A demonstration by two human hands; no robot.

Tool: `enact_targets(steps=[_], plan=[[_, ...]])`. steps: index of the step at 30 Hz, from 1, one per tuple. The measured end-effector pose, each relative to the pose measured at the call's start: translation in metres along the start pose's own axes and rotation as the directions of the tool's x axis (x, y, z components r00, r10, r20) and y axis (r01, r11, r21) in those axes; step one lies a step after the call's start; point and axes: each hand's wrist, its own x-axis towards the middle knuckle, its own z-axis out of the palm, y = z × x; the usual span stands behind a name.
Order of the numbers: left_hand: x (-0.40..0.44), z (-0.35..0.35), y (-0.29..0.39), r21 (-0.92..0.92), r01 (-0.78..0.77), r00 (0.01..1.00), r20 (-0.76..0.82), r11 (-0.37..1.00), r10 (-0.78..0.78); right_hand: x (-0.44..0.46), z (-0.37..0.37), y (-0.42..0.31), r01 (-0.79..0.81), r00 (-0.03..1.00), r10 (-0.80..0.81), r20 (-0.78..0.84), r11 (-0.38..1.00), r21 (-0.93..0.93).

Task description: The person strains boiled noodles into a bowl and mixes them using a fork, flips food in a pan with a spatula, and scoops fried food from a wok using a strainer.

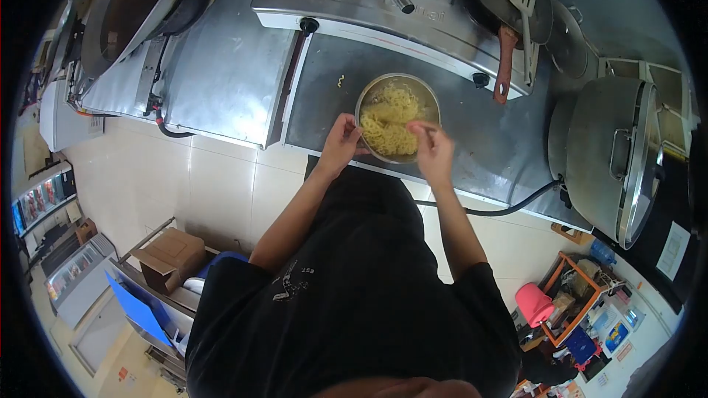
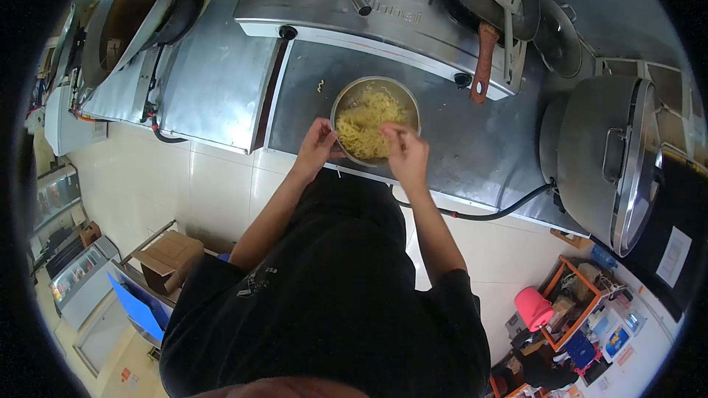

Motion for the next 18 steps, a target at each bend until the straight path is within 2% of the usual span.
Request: enact_targets(steps=[2, 5, 8, 11, 14, 17, 18], plan=[[-0.002, -0.004, -0.002, 0.025, 0.002, 1.000, -0.007, 1.000, -0.002, 0.016, -0.008, -0.002, 0.028, 0.995, -0.015, -0.095, 0.991, 0.133], [-0.004, -0.011, -0.002, 0.001, 0.018, 1.000, 0.014, 1.000, -0.018, 0.027, -0.033, 0.016, 0.070, 0.958, -0.025, -0.284, 0.986, 0.149], [0.002, -0.022, -0.001, 0.032, 0.036, 0.998, 0.057, 0.999, -0.038, 0.028, -0.044, 0.058, -0.131, 0.971, 0.118, -0.206, 0.990, -0.049], [0.005, -0.032, 0.006, 0.079, 0.046, 0.993, 0.102, 0.996, -0.054, 0.021, -0.020, 0.085, -0.237, 0.950, 0.293, -0.107, 0.901, 0.365], [0.012, -0.041, 0.012, 0.094, 0.063, 0.988, 0.137, 0.994, -0.075, 0.011, -0.012, 0.085, -0.303, 0.927, 0.357, -0.111, 0.892, 0.336], [0.014, -0.045, 0.010, 0.068, 0.079, 0.981, 0.170, 0.995, -0.090, -0.009, -0.013, 0.055, -0.255, 0.907, 0.379, -0.184, 0.841, 0.477], [0.016, -0.046, 0.011, 0.054, 0.077, 0.980, 0.182, 0.996, -0.086, -0.018, -0.018, 0.056, -0.183, 0.862, 0.322, -0.391, 0.918, 0.353]])
